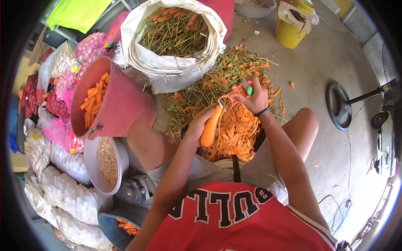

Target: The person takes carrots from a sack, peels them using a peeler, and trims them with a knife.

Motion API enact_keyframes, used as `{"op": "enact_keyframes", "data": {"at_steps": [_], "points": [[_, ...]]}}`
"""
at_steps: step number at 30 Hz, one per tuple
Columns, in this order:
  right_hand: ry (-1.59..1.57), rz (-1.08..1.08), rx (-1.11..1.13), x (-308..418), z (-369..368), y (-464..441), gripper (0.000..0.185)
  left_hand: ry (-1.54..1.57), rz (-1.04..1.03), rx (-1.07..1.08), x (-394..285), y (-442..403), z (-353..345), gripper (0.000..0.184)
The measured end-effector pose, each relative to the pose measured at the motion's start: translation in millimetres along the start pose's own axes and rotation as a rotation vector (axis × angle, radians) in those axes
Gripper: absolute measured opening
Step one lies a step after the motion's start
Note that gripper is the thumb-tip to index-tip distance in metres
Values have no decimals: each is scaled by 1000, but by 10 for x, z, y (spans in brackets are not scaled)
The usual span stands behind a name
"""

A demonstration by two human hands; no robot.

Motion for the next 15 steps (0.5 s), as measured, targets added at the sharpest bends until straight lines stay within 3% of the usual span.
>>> {"op": "enact_keyframes", "data": {"at_steps": [3, 5, 6, 7, 9, 12, 13, 14, 15], "points": [[-150, 277, 71, 525, -162, 268, 55, 121, -76, 16, 57, -149, 220, 31], [-80, 392, 121, 620, -235, 295, 64, 116, -98, -7, 20, -139, 165, 30], [-53, 441, 146, 657, -291, 356, 69, 107, -62, -121, -20, -45, 97, 29], [-104, 341, 63, 461, -251, 246, 56, 68, -31, -113, -17, 29, 65, 29], [-60, 78, 10, 43, -111, 25, 59, -13, 19, -73, -25, 66, 5, 30], [-187, 22, -42, -55, -90, 80, 62, 66, -23, 79, 65, -107, 221, 30], [-185, 141, 22, 164, -183, 187, 62, 124, -48, 141, 45, -139, 205, 30], [-170, 281, 96, 490, -221, 295, 62, 113, -28, -16, -13, -87, 119, 30], [-160, 417, 171, 749, -250, 373, 62, 109, -48, -20, 4, -114, 98, 30]]}}
Point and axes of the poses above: each hand's wrist, its own y-axis away from the middle knuckle, its own z-axis out of the back of the hand, x = y × z, the point moved 8 cm from there along -y, towards the middle knuckle, and after that the axes turned 8 degrees about x, right-handed, at the moved point
